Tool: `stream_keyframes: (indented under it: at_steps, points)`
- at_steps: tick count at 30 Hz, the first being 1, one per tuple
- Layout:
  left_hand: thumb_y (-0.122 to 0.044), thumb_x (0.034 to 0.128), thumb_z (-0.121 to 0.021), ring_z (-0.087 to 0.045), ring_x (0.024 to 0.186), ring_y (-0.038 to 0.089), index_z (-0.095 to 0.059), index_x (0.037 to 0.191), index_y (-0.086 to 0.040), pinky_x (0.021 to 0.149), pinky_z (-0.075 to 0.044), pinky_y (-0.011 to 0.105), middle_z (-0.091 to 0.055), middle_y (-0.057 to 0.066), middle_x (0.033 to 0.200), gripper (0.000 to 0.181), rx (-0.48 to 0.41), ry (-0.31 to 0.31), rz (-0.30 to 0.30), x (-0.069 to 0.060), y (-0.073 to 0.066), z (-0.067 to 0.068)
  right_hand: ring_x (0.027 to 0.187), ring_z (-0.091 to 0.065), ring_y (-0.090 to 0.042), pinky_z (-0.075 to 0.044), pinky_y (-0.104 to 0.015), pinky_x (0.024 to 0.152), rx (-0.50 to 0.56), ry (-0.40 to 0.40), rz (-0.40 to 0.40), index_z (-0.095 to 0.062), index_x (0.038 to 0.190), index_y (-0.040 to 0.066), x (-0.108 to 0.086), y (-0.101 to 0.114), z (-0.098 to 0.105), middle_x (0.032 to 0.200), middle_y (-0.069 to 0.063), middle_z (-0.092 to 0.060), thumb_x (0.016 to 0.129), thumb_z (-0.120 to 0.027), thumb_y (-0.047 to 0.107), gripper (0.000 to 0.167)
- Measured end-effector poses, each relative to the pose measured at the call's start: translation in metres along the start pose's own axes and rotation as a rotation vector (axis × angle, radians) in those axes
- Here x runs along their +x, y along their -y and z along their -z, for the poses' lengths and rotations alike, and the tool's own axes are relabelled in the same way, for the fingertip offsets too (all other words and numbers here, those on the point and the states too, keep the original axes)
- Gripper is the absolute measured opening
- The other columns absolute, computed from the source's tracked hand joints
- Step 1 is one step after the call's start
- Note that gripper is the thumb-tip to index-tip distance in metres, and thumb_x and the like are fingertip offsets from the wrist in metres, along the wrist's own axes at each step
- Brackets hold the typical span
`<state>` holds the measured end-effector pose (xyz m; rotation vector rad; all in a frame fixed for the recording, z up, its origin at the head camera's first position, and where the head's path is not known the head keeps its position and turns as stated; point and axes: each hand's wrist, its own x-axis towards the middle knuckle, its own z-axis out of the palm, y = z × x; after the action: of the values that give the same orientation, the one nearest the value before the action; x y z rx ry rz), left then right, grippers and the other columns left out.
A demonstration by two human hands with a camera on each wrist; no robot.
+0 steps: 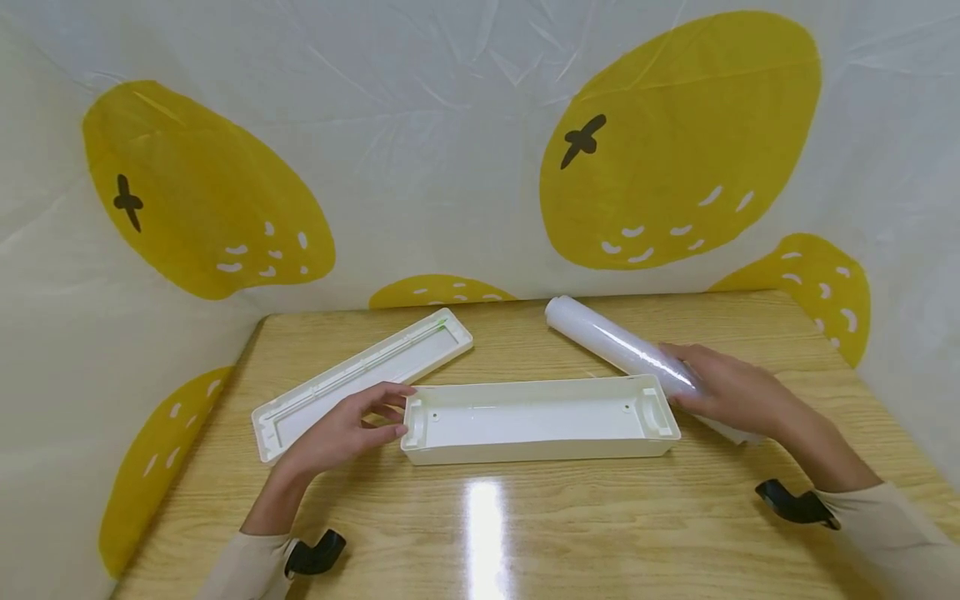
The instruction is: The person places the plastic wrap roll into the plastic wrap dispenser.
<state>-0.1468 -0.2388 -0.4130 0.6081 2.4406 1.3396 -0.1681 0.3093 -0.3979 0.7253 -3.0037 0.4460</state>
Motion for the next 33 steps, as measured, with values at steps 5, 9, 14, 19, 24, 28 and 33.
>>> stream_keyframes:
  at_steps: [5, 9, 14, 19, 24, 28, 33]
  points:
    - [-0.03, 0.0965, -0.072, -0.061, 0.118, 0.026, -0.056, 0.142, -0.02, 0.095, -0.052, 0.046, -0.063, 0.004, 0.129, 0.049, 0.0, -0.009, -0.004, 0.0, 0.0, 0.0, 0.1, -0.063, -0.031, -0.052, -0.051, 0.075, 0.015, -0.028, -0.036, -0.052, 0.147, 0.004, 0.003, -0.002, -0.004, 0.123, -0.021, -0.065, 0.09, -0.076, 0.037, 0.07]
    - [-0.029, 0.0966, -0.072, -0.059, 0.12, 0.026, -0.057, 0.141, -0.019, 0.098, -0.05, 0.05, -0.062, 0.003, 0.13, 0.048, 0.008, -0.02, -0.007, 0.0, -0.001, 0.0, 0.103, -0.062, -0.034, -0.051, -0.052, 0.079, 0.084, -0.031, -0.086, -0.052, 0.147, 0.004, 0.004, -0.004, -0.007, 0.126, -0.024, -0.064, 0.089, -0.078, 0.037, 0.071]
    - [-0.028, 0.0975, -0.071, -0.058, 0.121, 0.027, -0.056, 0.142, -0.018, 0.1, -0.048, 0.051, -0.062, 0.003, 0.131, 0.048, 0.01, -0.016, -0.013, 0.0, -0.001, 0.001, 0.1, -0.06, -0.032, -0.049, -0.044, 0.078, 0.221, -0.036, -0.115, -0.054, 0.145, 0.002, 0.006, -0.005, -0.009, 0.126, -0.024, -0.064, 0.088, -0.081, 0.032, 0.07]
    - [-0.028, 0.0975, -0.07, -0.058, 0.121, 0.027, -0.056, 0.143, -0.017, 0.101, -0.048, 0.052, -0.061, 0.003, 0.132, 0.049, 0.006, -0.013, -0.015, 0.001, -0.001, 0.001, 0.094, -0.059, -0.027, -0.046, -0.033, 0.073, 0.298, -0.042, -0.164, -0.057, 0.14, 0.003, 0.007, -0.006, -0.009, 0.12, -0.02, -0.066, 0.087, -0.081, 0.034, 0.065]
    - [-0.029, 0.0976, -0.07, -0.058, 0.122, 0.028, -0.055, 0.143, -0.017, 0.101, -0.048, 0.052, -0.06, 0.003, 0.134, 0.05, 0.009, -0.014, -0.019, 0.001, 0.001, 0.001, 0.093, -0.059, -0.027, -0.046, -0.033, 0.073, 0.299, -0.039, -0.197, -0.059, 0.138, 0.004, 0.01, -0.007, -0.011, 0.117, -0.019, -0.067, 0.087, -0.081, 0.037, 0.064]
    - [-0.031, 0.0975, -0.07, -0.058, 0.122, 0.027, -0.056, 0.143, -0.018, 0.101, -0.048, 0.053, -0.06, 0.002, 0.135, 0.049, 0.018, -0.018, -0.023, 0.001, 0.002, 0.001, 0.094, -0.06, -0.029, -0.047, -0.034, 0.074, 0.301, -0.022, -0.226, -0.058, 0.139, 0.004, 0.011, -0.008, -0.011, 0.118, -0.022, -0.067, 0.087, -0.081, 0.039, 0.067]
    - [-0.032, 0.0979, -0.07, -0.057, 0.123, 0.028, -0.056, 0.143, -0.019, 0.102, -0.047, 0.054, -0.059, 0.001, 0.137, 0.049, 0.022, -0.016, -0.02, 0.001, 0.002, 0.002, 0.094, -0.061, -0.03, -0.046, -0.034, 0.072, 0.291, -0.012, -0.241, -0.058, 0.139, 0.004, 0.013, -0.007, -0.011, 0.119, -0.025, -0.067, 0.086, -0.081, 0.039, 0.067]
